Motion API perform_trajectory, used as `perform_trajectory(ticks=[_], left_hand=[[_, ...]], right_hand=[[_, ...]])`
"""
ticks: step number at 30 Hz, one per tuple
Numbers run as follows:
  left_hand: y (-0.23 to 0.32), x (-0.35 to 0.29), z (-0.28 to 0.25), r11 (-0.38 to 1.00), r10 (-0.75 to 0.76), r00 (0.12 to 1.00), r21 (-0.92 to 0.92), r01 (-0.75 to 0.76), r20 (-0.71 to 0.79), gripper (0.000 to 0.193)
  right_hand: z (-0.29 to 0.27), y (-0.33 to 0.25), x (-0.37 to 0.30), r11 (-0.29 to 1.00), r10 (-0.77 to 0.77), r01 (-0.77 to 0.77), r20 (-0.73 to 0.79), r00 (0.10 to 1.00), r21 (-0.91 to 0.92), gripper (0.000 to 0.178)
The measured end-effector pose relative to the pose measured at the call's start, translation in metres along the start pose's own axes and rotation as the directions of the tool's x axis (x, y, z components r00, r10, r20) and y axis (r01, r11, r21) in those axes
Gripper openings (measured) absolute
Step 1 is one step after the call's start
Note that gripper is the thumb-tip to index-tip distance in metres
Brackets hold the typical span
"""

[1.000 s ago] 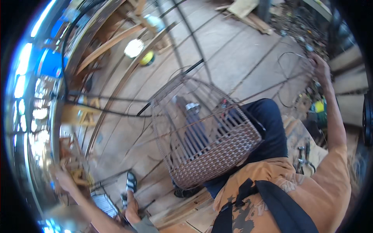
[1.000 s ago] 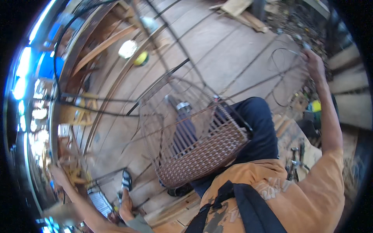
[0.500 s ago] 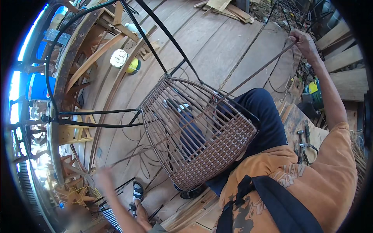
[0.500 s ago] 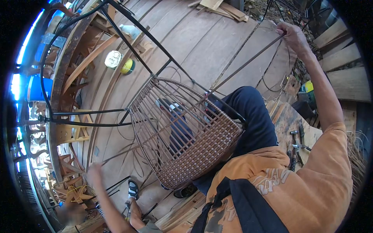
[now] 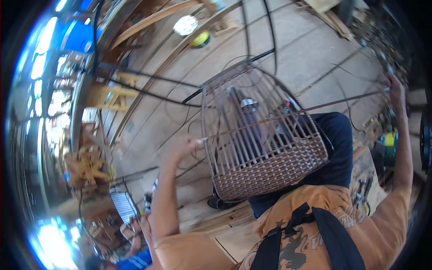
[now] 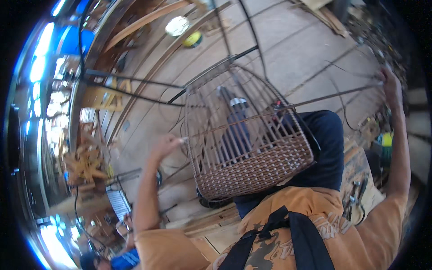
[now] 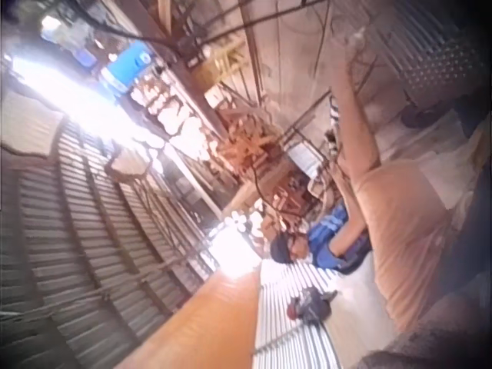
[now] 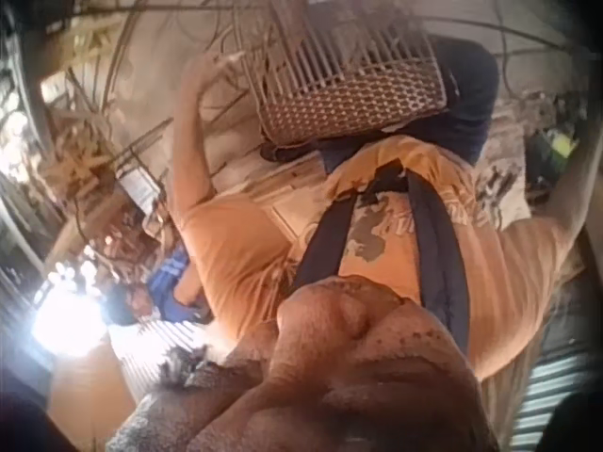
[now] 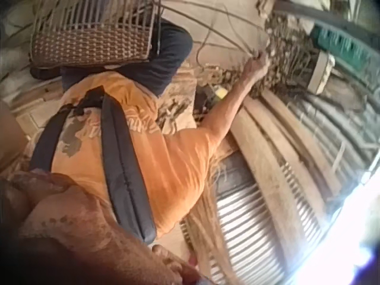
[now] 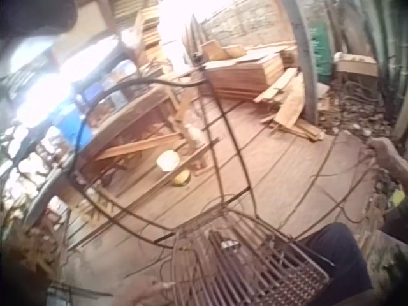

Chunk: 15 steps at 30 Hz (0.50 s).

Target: Weaving a chair using plastic or rattan strips on a metal frame in a workshop setting.

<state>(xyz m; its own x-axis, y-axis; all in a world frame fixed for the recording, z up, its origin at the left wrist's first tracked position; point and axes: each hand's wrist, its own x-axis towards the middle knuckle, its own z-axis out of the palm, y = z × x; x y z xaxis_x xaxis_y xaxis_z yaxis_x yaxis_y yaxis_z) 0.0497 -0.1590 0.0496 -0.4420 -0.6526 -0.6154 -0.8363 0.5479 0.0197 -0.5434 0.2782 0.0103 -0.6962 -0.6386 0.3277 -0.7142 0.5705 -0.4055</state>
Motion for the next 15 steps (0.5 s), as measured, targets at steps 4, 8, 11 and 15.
perform_trajectory(ticks=[4,8,11,15], left_hand=[[-0.147,-0.087,-0.150,0.902,-0.162,0.667,0.165,0.400,-0.728,0.033],[-0.181,-0.145,-0.196,0.848,-0.415,0.307,-0.242,0.471,-0.857,0.043],[-0.136,-0.067,-0.096,0.935,-0.324,0.584,-0.345,0.079,-0.744,0.037],[0.017,0.005,0.028,0.943,-0.079,0.960,-0.334,-0.016,-0.269,0.056]], right_hand=[[0.027,0.017,-0.013,1.000,-0.019,0.022,0.162,0.987,-0.014,0.013],[0.043,0.011,-0.002,0.992,-0.101,0.108,0.107,0.989,-0.058,0.010],[0.034,0.014,0.002,0.975,-0.111,0.126,0.093,0.989,-0.183,0.012],[0.040,0.017,-0.002,0.916,-0.173,0.202,0.112,0.979,-0.347,0.013]])
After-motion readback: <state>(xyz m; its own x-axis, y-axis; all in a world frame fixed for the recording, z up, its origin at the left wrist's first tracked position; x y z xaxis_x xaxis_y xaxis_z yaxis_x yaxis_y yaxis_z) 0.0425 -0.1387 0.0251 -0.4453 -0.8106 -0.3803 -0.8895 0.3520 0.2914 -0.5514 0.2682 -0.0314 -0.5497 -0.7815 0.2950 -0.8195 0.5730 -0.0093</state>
